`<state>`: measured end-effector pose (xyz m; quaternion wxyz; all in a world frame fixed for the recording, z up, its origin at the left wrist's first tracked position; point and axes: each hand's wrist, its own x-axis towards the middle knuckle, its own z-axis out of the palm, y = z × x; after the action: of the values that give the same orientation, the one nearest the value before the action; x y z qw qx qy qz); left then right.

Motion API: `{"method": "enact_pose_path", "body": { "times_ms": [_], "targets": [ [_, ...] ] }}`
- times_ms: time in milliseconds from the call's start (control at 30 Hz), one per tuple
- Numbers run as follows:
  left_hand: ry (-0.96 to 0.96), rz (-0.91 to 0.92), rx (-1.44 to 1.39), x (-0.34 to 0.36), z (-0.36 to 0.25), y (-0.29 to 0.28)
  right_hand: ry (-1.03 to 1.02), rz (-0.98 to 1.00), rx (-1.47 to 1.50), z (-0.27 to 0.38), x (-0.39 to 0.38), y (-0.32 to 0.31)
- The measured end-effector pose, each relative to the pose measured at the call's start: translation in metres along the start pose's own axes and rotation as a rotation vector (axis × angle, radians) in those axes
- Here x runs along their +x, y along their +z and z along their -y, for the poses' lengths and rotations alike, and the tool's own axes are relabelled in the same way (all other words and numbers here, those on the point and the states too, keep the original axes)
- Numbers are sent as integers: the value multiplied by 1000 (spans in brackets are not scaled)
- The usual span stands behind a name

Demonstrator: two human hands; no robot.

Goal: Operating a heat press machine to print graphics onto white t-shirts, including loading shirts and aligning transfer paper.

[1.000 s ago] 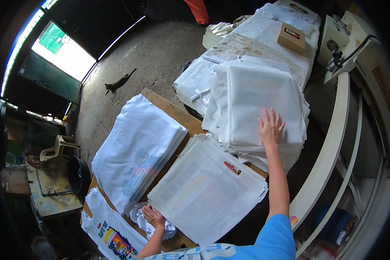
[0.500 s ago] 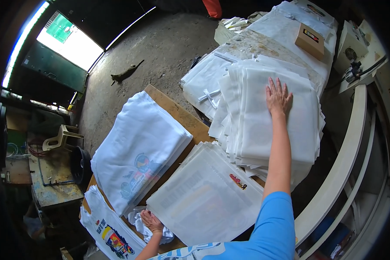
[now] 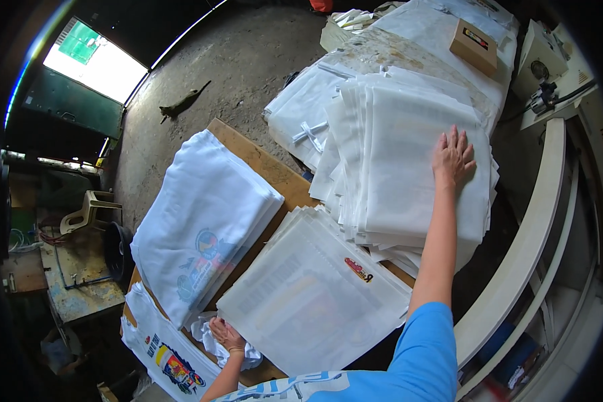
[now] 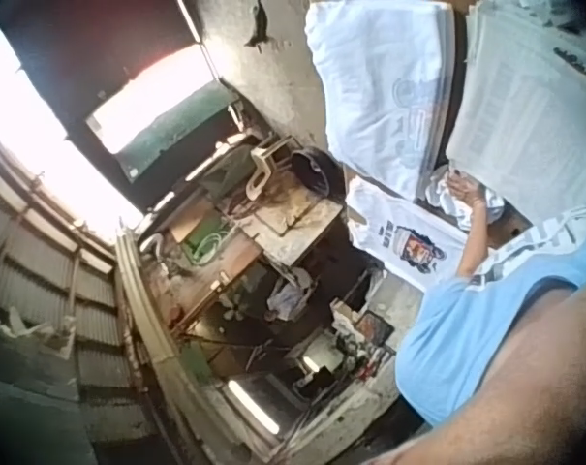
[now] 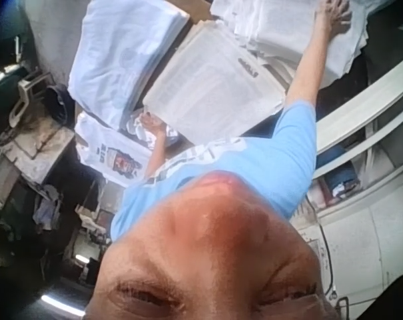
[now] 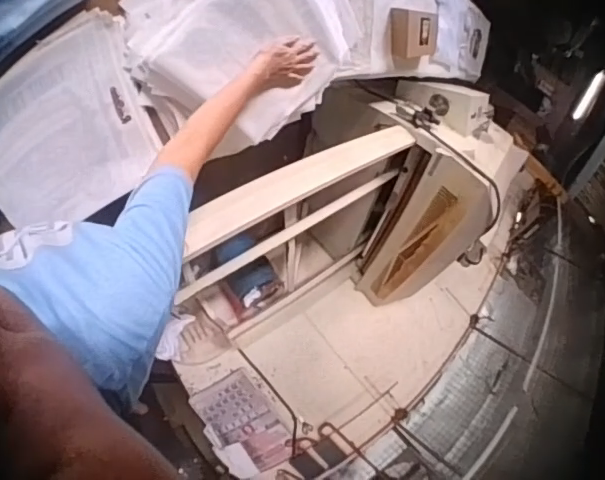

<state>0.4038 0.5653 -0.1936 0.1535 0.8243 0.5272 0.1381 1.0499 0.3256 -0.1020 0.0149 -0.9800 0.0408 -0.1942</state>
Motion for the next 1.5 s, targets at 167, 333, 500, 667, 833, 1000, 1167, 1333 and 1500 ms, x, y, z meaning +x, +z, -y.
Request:
{"method": "enact_pose_path", "body": {
  "times_ms": [167,333,500,667,833,1000,1167,1333,1500],
  "targets": [
    [11,-18,19,4,-1,6,-61,-146,87,31,17,-60],
    [6,-29,11,5,-5,-1,-209,-480,179,32,-37,-79],
    [23,-56,5,3,5,1,-187,-44,-11,5,-72,-18],
    [22,-60,-10,3,-1,6,-126,-48,76,19,-61,-36],
    [42,-59,-48,8,-18,10,-313,-23,-50,15,-103,-34],
    [-48,-106,41,-7,16,-10,-410,-4,-4,57,-128,-18],
    [-10,-103,-152,9,-5,28,-441,-87,35,27,-55,33],
    [-91,-277,33,-18,12,-3,-715,-24,378,122,-182,-31],
    [-95,-304,2,-16,-1,-3,-864,46,479,106,-242,-41]
  ]
}}
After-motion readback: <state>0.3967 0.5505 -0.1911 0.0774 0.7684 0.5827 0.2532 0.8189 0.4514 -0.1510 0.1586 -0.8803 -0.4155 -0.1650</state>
